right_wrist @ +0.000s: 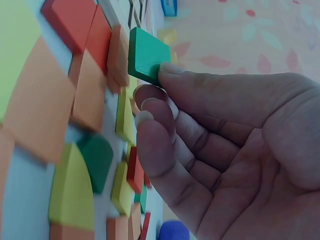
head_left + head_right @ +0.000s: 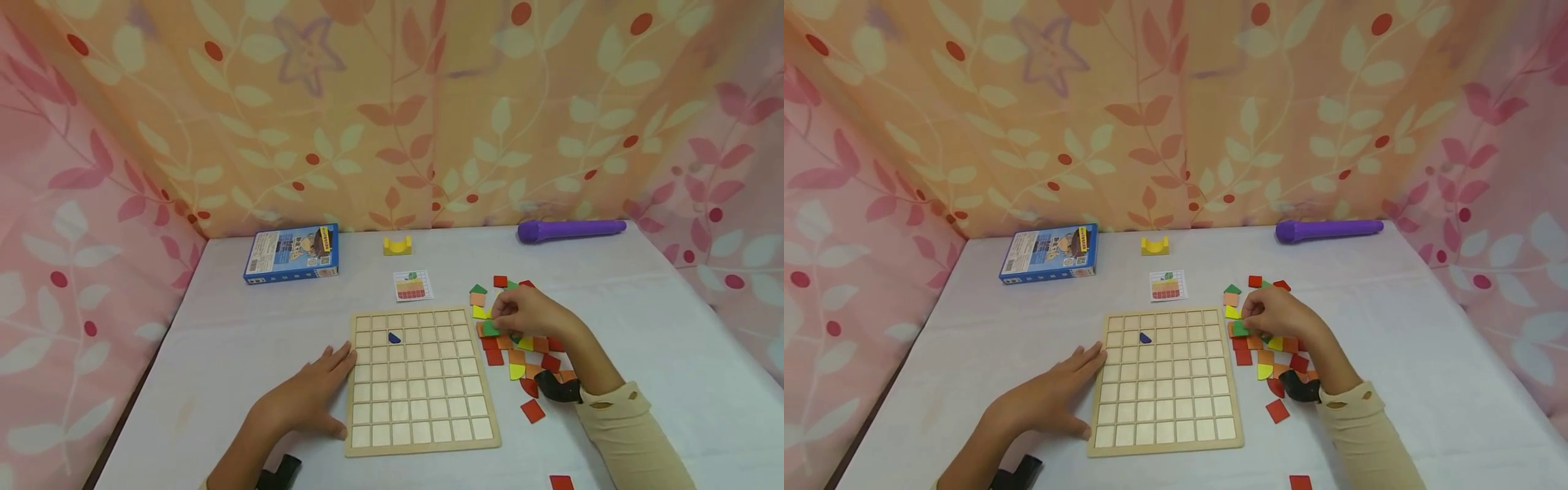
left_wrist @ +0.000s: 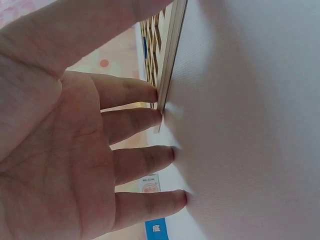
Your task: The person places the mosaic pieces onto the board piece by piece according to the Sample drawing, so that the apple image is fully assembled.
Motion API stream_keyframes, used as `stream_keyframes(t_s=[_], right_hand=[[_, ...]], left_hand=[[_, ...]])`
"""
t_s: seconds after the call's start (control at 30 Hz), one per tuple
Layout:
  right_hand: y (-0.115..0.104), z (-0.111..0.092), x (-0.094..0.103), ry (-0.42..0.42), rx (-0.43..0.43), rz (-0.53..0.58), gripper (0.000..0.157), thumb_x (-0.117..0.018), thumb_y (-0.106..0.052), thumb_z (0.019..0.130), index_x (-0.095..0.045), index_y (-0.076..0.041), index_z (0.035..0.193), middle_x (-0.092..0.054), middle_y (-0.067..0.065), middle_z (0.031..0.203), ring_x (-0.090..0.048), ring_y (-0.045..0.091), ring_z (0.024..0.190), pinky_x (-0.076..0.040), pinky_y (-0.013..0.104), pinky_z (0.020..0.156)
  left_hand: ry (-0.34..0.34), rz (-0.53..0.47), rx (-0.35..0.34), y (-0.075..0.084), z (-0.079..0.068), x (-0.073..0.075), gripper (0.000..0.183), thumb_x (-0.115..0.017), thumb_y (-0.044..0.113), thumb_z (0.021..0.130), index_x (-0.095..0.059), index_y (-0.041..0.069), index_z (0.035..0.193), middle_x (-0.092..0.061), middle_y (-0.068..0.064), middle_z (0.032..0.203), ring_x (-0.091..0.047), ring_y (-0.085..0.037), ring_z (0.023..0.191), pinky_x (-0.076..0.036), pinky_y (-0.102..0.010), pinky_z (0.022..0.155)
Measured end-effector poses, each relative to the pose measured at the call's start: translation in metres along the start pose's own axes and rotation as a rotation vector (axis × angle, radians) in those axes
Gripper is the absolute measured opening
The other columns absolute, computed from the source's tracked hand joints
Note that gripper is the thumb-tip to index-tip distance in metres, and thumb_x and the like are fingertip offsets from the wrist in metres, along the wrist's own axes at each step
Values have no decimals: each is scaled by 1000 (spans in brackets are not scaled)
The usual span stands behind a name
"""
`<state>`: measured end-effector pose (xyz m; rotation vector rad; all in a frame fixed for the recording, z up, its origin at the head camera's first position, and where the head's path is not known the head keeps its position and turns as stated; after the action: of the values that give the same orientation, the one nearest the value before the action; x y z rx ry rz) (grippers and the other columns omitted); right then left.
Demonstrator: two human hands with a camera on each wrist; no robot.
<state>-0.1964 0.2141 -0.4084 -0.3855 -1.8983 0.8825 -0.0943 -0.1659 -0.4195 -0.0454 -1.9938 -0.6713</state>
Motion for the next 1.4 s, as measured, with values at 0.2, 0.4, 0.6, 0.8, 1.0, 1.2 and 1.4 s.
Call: stream_keyframes(t_s=[0.2, 0.4, 0.6, 0.8, 1.0, 1.2, 1.4], right_hand=[[-11, 13, -9, -43, 102, 11, 7, -73, -6, 90, -68, -6, 85, -62, 3, 72, -55, 18, 62, -50, 31, 58], [-27, 29, -22, -74, 132, -27, 10, -73, -7, 90, -69, -9, 82, -61, 0, 72, -55, 17, 64, -49, 32, 59], [-48, 46, -40, -88, 146, -63, 10, -74, -10, 89, -69, -12, 80, -60, -2, 73, -55, 17, 70, -48, 32, 65], [-64, 58, -57, -74, 214, -93, 13, -74, -8, 88, -68, -12, 78, -59, -4, 72, -53, 14, 69, -46, 30, 66], [-77, 65, -73, -53, 237, -121, 14, -74, -7, 88, -67, -12, 76, -58, -4, 72, -52, 13, 69, -45, 29, 65], [-83, 68, -80, -3, 190, -174, 16, -75, -9, 87, -66, -13, 75, -57, -3, 71, -52, 15, 71, -44, 30, 67], [-84, 69, -85, -7, 201, -210, 16, -75, -9, 87, -66, -14, 75, -58, -5, 69, -52, 14, 69, -45, 30, 65]], left_hand=[[5, -9, -7, 1, 0, 1, 117, -97, 37, 61, -36, 3, 155, -22, -11, 165, -18, -40, 149, -26, -64, 111], [-4, -9, -3, 2, 1, 0, 116, -97, 36, 62, -35, 4, 155, -22, -11, 165, -17, -39, 149, -26, -64, 112], [-7, -8, 2, 2, 2, -1, 117, -97, 36, 62, -34, 4, 156, -21, -11, 165, -16, -39, 150, -25, -64, 112], [-4, -5, 2, 2, 4, -2, 117, -97, 37, 62, -35, 5, 156, -21, -11, 165, -16, -38, 150, -25, -64, 112], [-5, 6, 3, 1, 4, -2, 117, -97, 37, 62, -34, 5, 156, -21, -11, 165, -16, -38, 150, -25, -64, 112], [-6, 0, 0, 3, 3, -1, 117, -97, 36, 62, -35, 4, 155, -21, -12, 165, -17, -39, 150, -25, -65, 112], [-6, 3, 5, 1, 2, 0, 118, -97, 37, 62, -34, 4, 156, -21, -12, 165, -16, -39, 150, -25, -64, 112]])
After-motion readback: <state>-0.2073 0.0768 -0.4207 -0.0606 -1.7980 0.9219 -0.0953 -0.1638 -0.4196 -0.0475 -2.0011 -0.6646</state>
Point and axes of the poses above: each hand's wrist, its own z-axis towards the middle knuckle, its own x-axis out of the back of the hand, y = z × x, the point moved 3 cm from there along z, towards the middle knuckle
